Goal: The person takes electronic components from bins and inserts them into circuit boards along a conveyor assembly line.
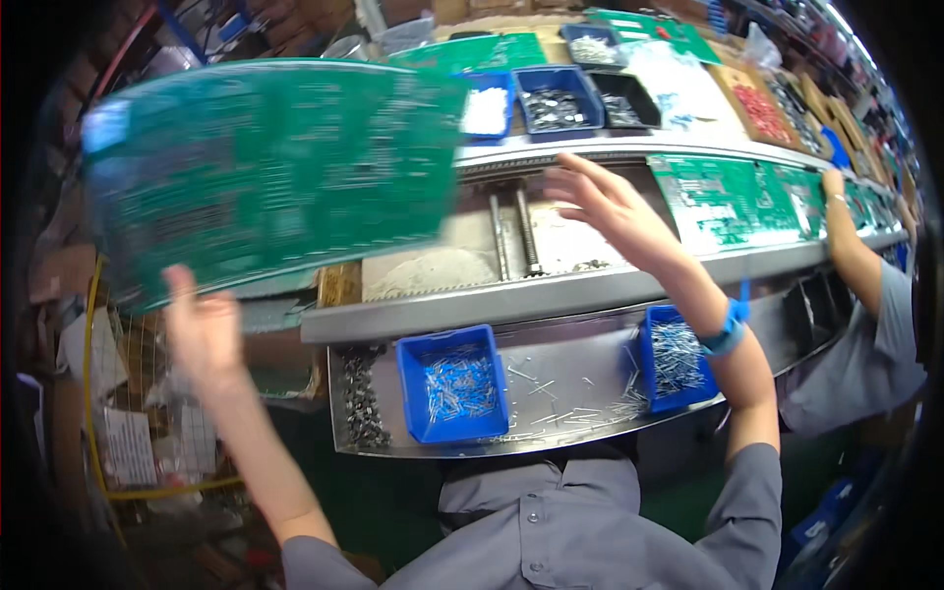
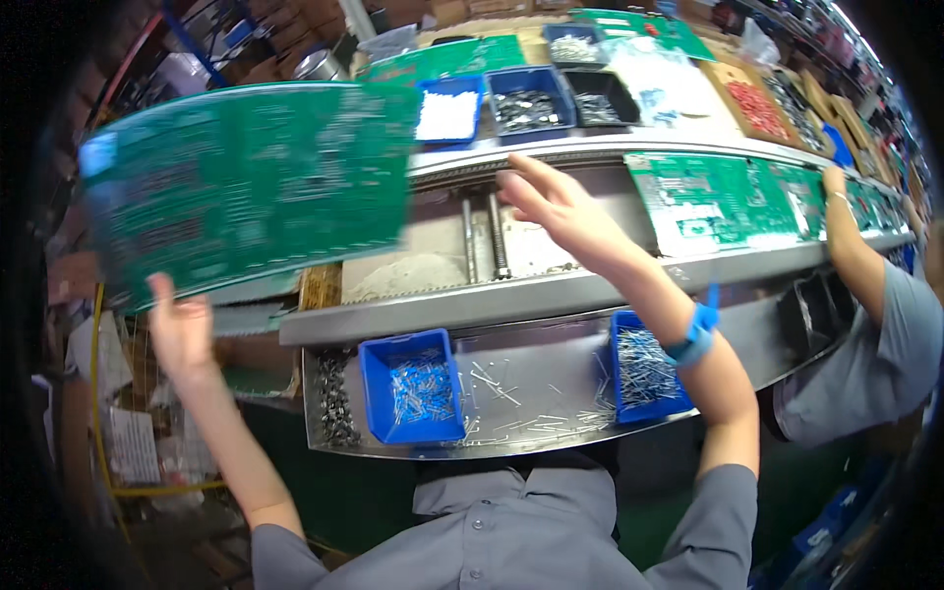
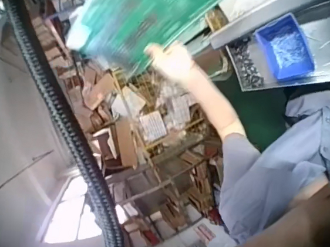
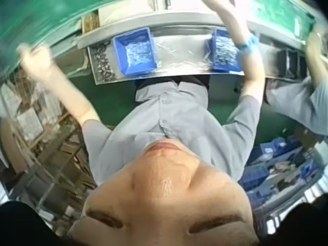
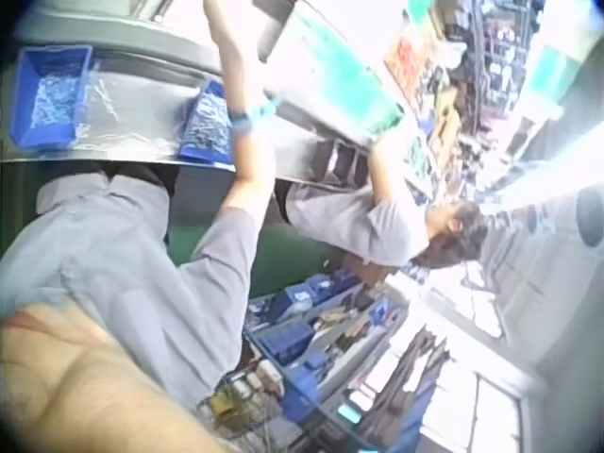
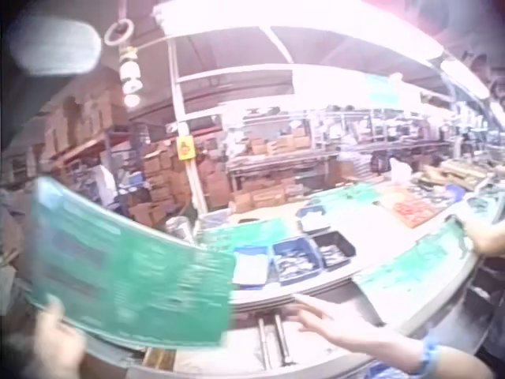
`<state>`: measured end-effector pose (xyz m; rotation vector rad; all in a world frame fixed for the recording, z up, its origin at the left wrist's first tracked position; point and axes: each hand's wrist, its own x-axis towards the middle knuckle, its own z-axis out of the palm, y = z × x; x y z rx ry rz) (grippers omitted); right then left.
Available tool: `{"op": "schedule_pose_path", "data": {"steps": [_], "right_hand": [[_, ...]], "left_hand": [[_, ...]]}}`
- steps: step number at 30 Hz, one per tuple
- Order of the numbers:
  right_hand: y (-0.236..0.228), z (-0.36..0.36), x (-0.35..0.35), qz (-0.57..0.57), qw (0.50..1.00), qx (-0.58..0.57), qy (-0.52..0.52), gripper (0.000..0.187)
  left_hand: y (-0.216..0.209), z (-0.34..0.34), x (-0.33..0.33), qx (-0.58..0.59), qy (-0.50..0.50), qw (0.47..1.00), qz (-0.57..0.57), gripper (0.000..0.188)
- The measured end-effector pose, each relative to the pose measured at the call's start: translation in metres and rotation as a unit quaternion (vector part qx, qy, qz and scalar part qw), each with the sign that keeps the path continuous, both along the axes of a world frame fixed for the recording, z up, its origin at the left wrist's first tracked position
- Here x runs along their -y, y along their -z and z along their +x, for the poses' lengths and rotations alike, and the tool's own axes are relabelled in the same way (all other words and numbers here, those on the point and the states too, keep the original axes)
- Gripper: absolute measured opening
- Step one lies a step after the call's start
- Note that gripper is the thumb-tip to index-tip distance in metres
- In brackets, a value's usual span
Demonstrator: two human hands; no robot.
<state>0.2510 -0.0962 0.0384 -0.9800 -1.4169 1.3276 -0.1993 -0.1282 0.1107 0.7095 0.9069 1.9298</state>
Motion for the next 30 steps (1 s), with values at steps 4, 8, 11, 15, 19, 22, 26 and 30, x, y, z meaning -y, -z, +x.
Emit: {"op": "schedule_pose_path", "data": {"steps": [4, 8, 11, 15, 19, 22, 26, 30], "right_hand": [[0.007, -0.012, -0.018, -0.120, 0.975, -0.177, 0.052, 0.035], [0.047, 0.033, -0.027, -0.154, 0.964, -0.175, 0.130, 0.029], [0.052, 0.050, -0.027, -0.185, 0.963, -0.082, 0.175, 0.028], [0.058, 0.064, -0.034, -0.232, 0.955, -0.025, 0.182, 0.027], [0.063, 0.065, -0.042, -0.266, 0.939, -0.016, 0.217, 0.020], [0.072, 0.075, -0.048, -0.289, 0.940, -0.005, 0.182, 0.022], [0.075, 0.075, -0.050, -0.297, 0.939, -0.012, 0.175, 0.022], [0.077, 0.073, -0.047, -0.272, 0.944, -0.021, 0.184, 0.027]], "left_hand": [[0.067, 0.103, -0.028, 0.211, 0.140, 0.964, -0.081, 0.026], [0.094, 0.117, -0.029, 0.214, 0.209, 0.948, -0.110, 0.023], [0.128, 0.089, -0.033, 0.154, 0.221, 0.943, -0.193, 0.028], [0.138, 0.081, -0.038, -0.042, 0.315, 0.933, -0.169, 0.033], [0.144, 0.080, -0.054, -0.169, 0.367, 0.901, -0.155, 0.035], [0.139, 0.084, -0.062, -0.203, 0.399, 0.879, -0.163, 0.036], [0.137, 0.083, -0.068, -0.228, 0.403, 0.871, -0.167, 0.033], [0.135, 0.078, -0.077, -0.353, 0.381, 0.809, -0.276, 0.020]]}}
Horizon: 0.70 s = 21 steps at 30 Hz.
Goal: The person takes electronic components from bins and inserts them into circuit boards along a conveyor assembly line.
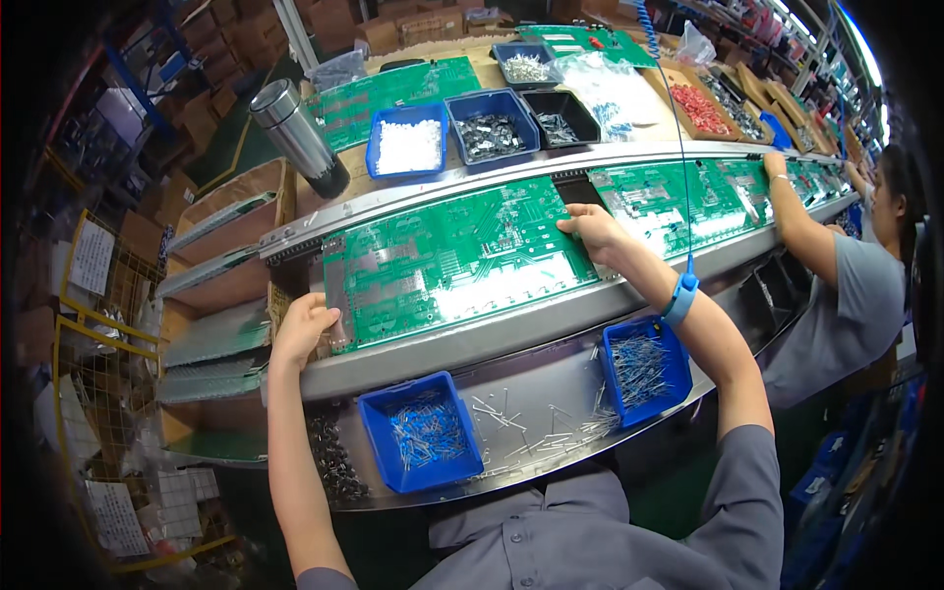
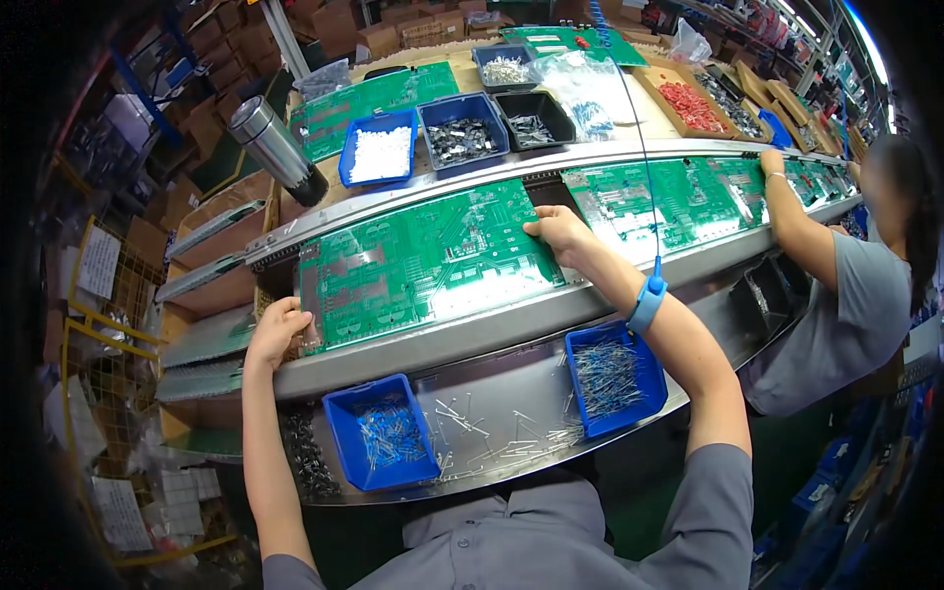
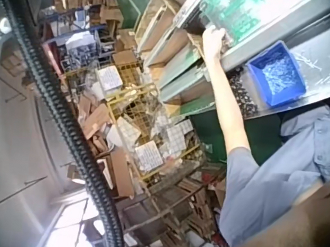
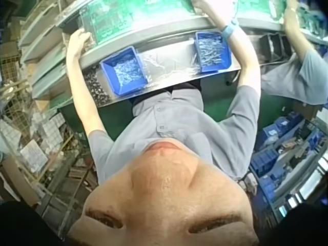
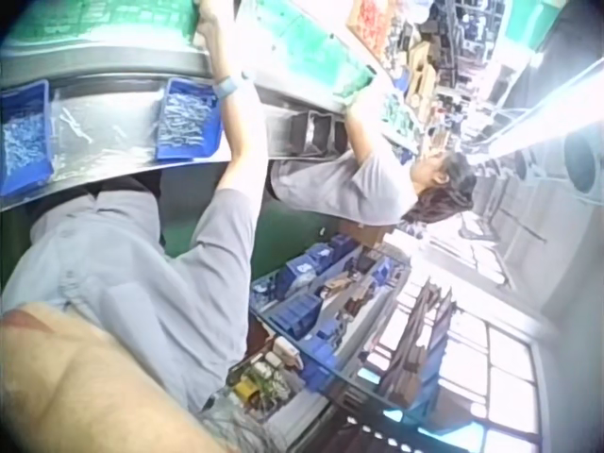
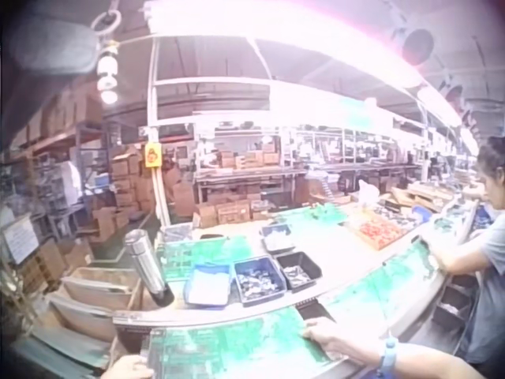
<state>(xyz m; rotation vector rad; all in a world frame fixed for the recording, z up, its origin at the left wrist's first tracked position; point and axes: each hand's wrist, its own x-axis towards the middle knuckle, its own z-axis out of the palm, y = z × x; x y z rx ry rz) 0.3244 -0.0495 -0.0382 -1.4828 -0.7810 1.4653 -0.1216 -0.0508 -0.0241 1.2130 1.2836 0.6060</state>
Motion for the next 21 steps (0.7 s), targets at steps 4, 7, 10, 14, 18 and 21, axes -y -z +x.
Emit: {"op": "schedule_pose_path", "data": {"steps": [4, 7, 10, 14, 18, 21], "right_hand": [[-0.009, 0.007, 0.015, 0.246, 0.871, 0.424, 0.013, 0.051], [-0.062, -0.020, 0.052, 0.354, 0.806, 0.466, -0.085, 0.043], [-0.097, -0.045, 0.104, 0.289, 0.759, 0.467, -0.350, 0.027], [-0.082, -0.076, 0.168, 0.265, 0.462, 0.646, -0.547, 0.012], [-0.053, -0.081, 0.198, 0.287, 0.368, 0.687, -0.557, 0.010], [-0.036, -0.082, 0.200, 0.272, 0.363, 0.663, -0.596, 0.012]], "left_hand": [[0.001, 0.010, -0.011, -0.043, 0.024, 0.999, -0.008, 0.019], [0.008, 0.016, -0.014, -0.051, 0.047, 0.998, 0.010, 0.017], [0.005, 0.022, -0.015, -0.060, 0.056, 0.996, 0.021, 0.017], [0.002, 0.037, -0.010, -0.051, 0.053, 0.997, 0.035, 0.023], [0.008, 0.040, 0.004, -0.113, -0.021, 0.986, 0.119, 0.032], [0.020, 0.026, 0.000, -0.133, -0.041, 0.954, 0.267, 0.038]]}}
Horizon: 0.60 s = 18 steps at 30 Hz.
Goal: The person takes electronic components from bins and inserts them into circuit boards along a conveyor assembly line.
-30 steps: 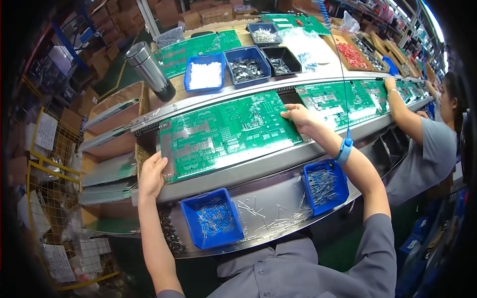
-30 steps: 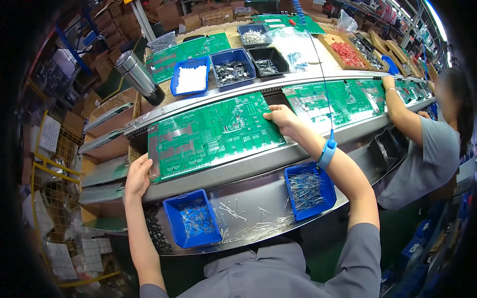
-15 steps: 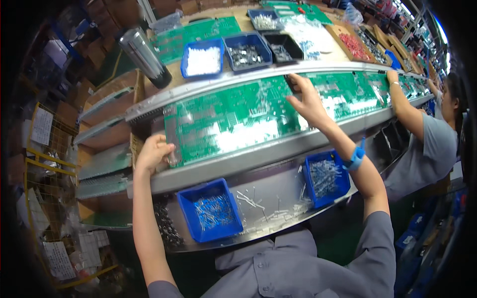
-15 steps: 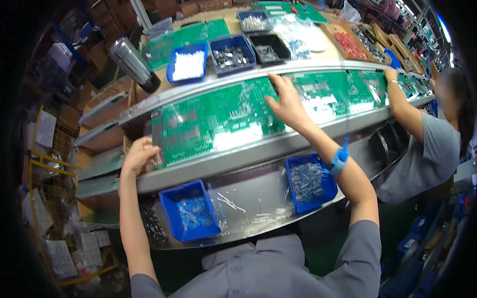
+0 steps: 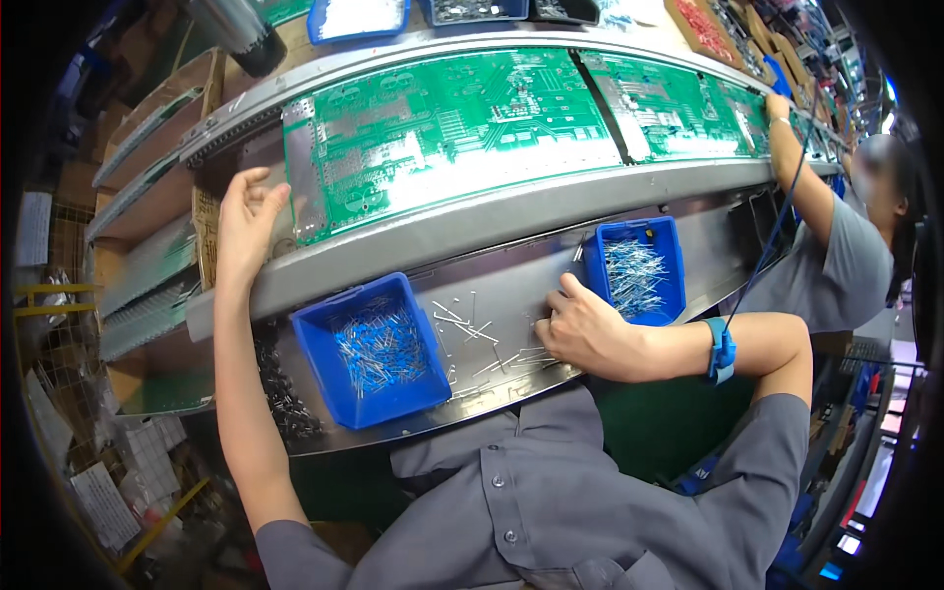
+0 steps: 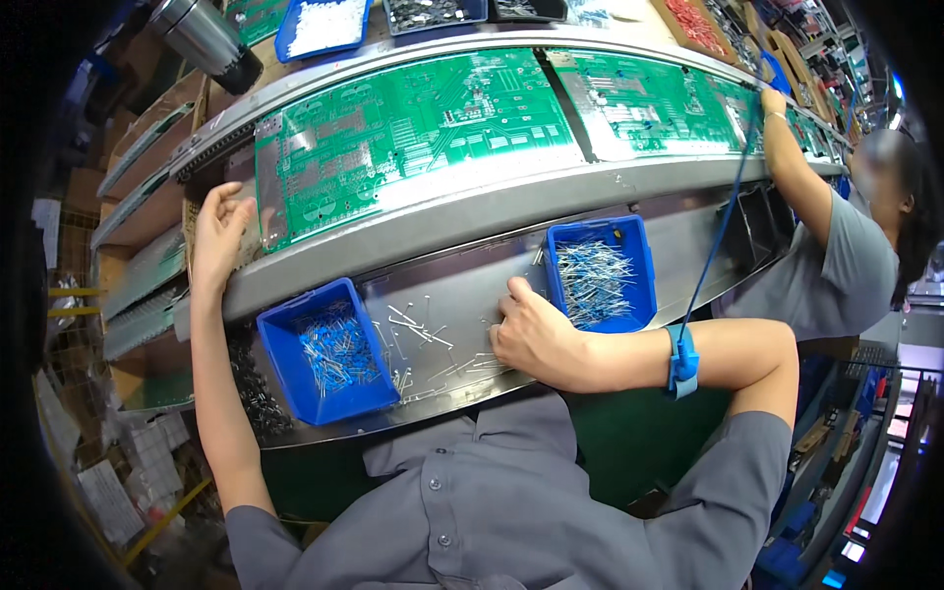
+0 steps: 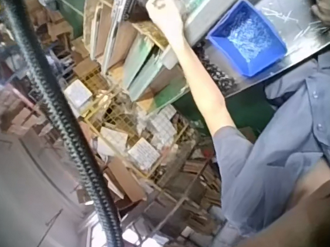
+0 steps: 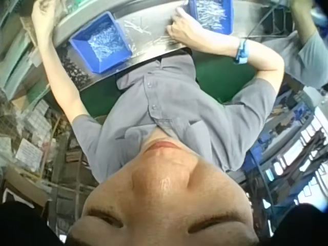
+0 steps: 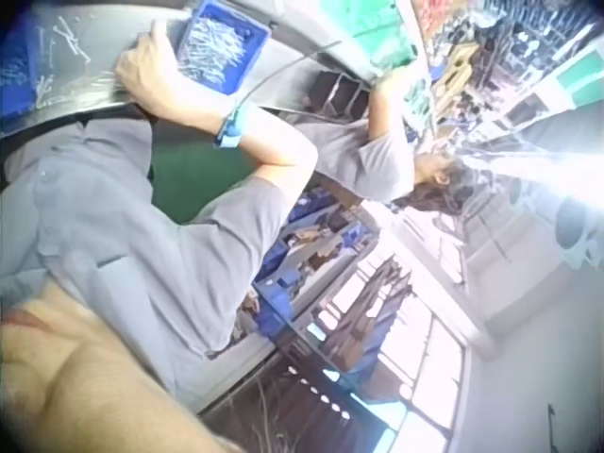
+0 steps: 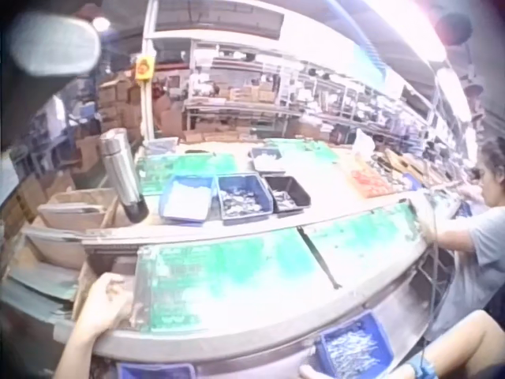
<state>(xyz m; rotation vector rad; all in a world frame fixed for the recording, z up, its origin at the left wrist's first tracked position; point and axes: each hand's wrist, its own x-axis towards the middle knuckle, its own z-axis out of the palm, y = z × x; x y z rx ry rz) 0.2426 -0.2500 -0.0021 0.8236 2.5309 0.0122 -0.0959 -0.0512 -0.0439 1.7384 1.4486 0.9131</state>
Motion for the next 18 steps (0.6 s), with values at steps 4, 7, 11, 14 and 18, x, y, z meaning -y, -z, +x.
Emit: {"op": "schedule_pose_path", "data": {"steps": [4, 7, 11, 14, 18], "right_hand": [[0.006, 0.000, -0.009, -0.091, 0.996, -0.008, -0.023, 0.013], [0.013, -0.004, -0.018, -0.087, 0.992, -0.092, -0.008, 0.012], [0.012, -0.015, -0.040, -0.024, 0.964, -0.253, 0.077, 0.014], [0.009, -0.013, -0.041, -0.039, 0.939, -0.307, 0.151, 0.015], [-0.001, -0.016, -0.032, -0.089, 0.940, -0.187, 0.269, 0.022]], "left_hand": [[-0.010, 0.010, 0.005, 0.013, -0.029, 0.999, 0.014, 0.033], [-0.006, 0.015, 0.008, 0.024, -0.031, 0.998, 0.040, 0.029], [-0.005, 0.018, 0.012, 0.001, -0.038, 0.996, 0.079, 0.026], [-0.006, 0.020, 0.014, -0.028, -0.045, 0.992, 0.111, 0.024], [-0.016, 0.031, 0.023, -0.031, -0.049, 0.990, 0.127, 0.021]]}}
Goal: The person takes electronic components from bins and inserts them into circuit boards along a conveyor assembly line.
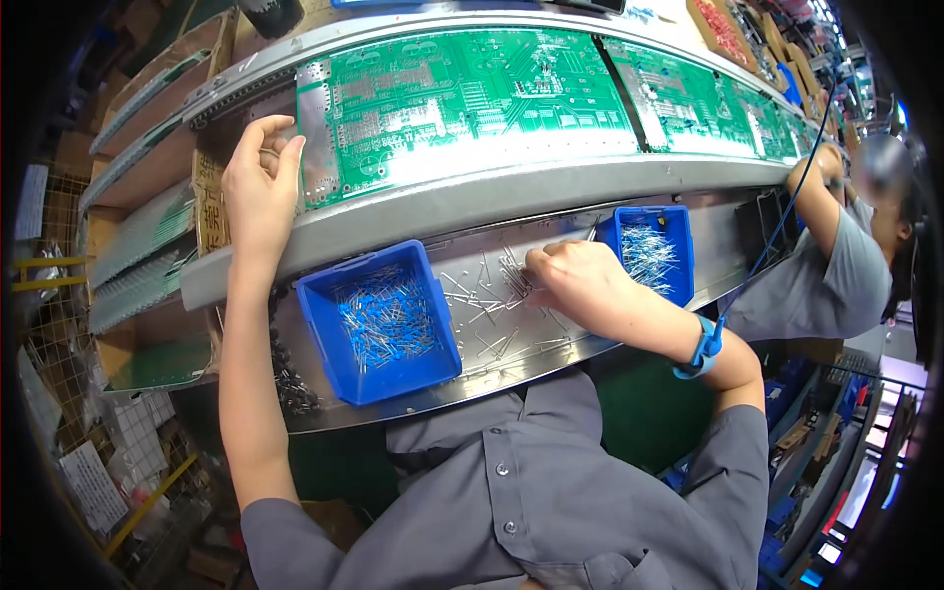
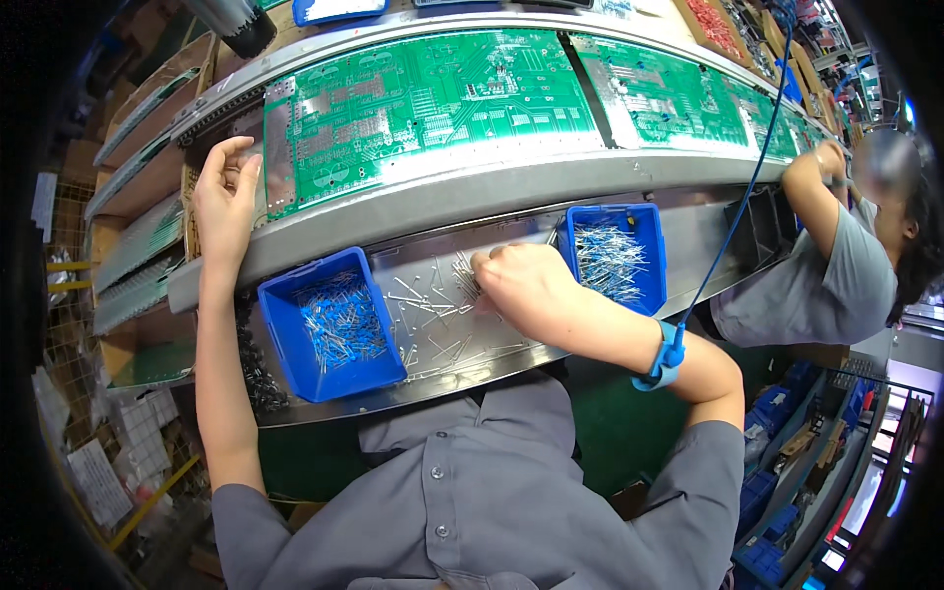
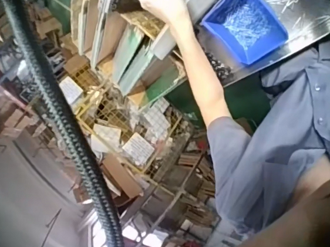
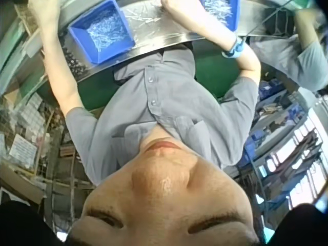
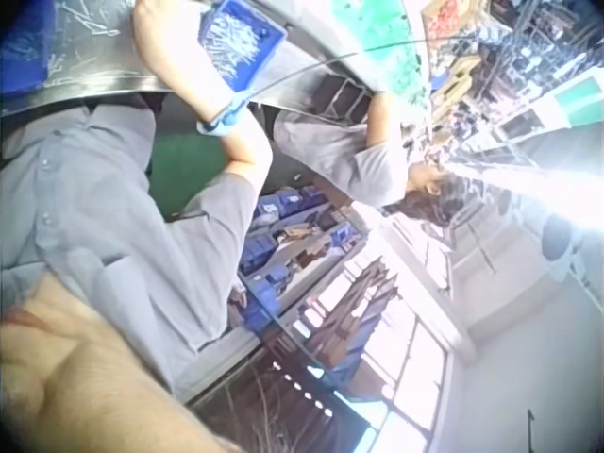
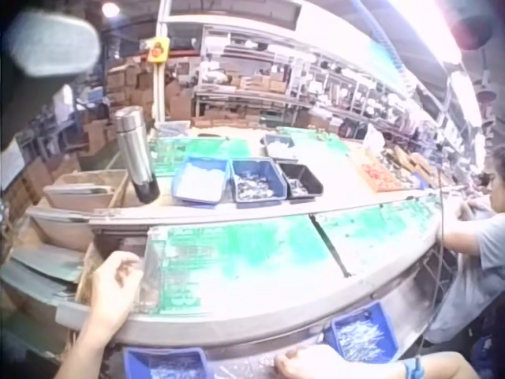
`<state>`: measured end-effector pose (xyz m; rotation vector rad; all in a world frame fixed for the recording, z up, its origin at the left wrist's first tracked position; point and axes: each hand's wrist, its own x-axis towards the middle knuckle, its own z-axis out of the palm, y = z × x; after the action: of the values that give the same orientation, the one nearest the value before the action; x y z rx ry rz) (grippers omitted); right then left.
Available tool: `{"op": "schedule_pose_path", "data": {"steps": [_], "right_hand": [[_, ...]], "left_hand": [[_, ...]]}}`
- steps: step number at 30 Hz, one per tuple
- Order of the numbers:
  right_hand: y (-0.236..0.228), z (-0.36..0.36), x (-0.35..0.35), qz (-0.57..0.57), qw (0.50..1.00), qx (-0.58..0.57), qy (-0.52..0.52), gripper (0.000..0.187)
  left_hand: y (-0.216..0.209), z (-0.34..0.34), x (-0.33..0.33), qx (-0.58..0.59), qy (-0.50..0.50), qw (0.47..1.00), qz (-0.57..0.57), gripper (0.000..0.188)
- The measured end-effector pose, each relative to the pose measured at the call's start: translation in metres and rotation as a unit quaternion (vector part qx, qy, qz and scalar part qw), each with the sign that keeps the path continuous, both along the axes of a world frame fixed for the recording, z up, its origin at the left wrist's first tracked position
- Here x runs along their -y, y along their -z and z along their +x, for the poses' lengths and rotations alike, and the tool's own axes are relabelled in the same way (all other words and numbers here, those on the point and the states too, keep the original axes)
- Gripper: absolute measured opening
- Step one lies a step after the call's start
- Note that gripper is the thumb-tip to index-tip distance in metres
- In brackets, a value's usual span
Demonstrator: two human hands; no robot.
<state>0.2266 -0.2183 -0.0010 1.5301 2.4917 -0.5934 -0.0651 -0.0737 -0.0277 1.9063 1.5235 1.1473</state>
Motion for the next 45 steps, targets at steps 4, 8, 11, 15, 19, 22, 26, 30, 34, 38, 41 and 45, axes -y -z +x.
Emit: {"op": "schedule_pose_path", "data": {"steps": [4, 8, 11, 15, 19, 22, 26, 30, 34, 38, 41, 45], "right_hand": [[0.009, -0.009, 0.007, 0.028, 0.998, 0.020, 0.044, 0.025], [0.026, -0.014, 0.008, 0.042, 0.994, -0.088, 0.048, 0.019], [0.022, -0.021, 0.007, 0.010, 0.990, -0.129, 0.057, 0.012], [0.006, -0.025, 0.007, 0.024, 0.971, -0.222, 0.089, 0.010], [0.000, -0.019, 0.011, -0.003, 0.979, -0.198, 0.055, 0.010], [-0.029, -0.011, -0.004, -0.080, 0.956, -0.269, 0.082, 0.011], [-0.058, -0.001, -0.053, -0.023, 0.953, -0.275, 0.124, 0.009], [-0.053, -0.015, -0.123, 0.022, 0.963, -0.258, 0.076, 0.010], [-0.020, -0.040, -0.166, 0.082, 0.973, -0.209, -0.042, 0.008], [-0.015, -0.054, -0.180, 0.091, 0.976, -0.183, -0.074, 0.008], [-0.011, -0.056, -0.193, 0.095, 0.969, -0.217, -0.074, 0.007], [-0.005, -0.065, -0.220, 0.121, 0.958, -0.260, -0.022, 0.007]], "left_hand": [[-0.007, 0.009, 0.005, 0.004, 0.002, 1.000, 0.005, 0.015], [-0.008, 0.010, 0.006, -0.019, 0.001, 0.999, 0.039, 0.013], [-0.010, 0.008, 0.005, -0.013, 0.008, 0.997, 0.069, 0.012], [-0.023, 0.007, 0.005, 0.000, 0.025, 0.996, 0.082, 0.010], [-0.019, 0.016, 0.014, 0.004, 0.075, 0.992, 0.097, 0.012], [-0.018, 0.032, 0.033, -0.027, 0.160, 0.972, 0.171, 0.013], [-0.036, 0.059, 0.079, -0.063, 0.302, 0.947, 0.093, 0.011], [-0.038, 0.085, 0.110, -0.152, 0.409, 0.892, 0.119, 0.009], [-0.023, 0.109, 0.123, -0.257, 0.382, 0.878, 0.130, 0.008], [-0.011, 0.117, 0.123, -0.408, 0.379, 0.830, 0.038, 0.016], [-0.001, 0.120, 0.123, -0.425, 0.357, 0.832, 0.021, 0.010], [-0.006, 0.123, 0.118, -0.415, 0.442, 0.792, -0.074, 0.010]]}}
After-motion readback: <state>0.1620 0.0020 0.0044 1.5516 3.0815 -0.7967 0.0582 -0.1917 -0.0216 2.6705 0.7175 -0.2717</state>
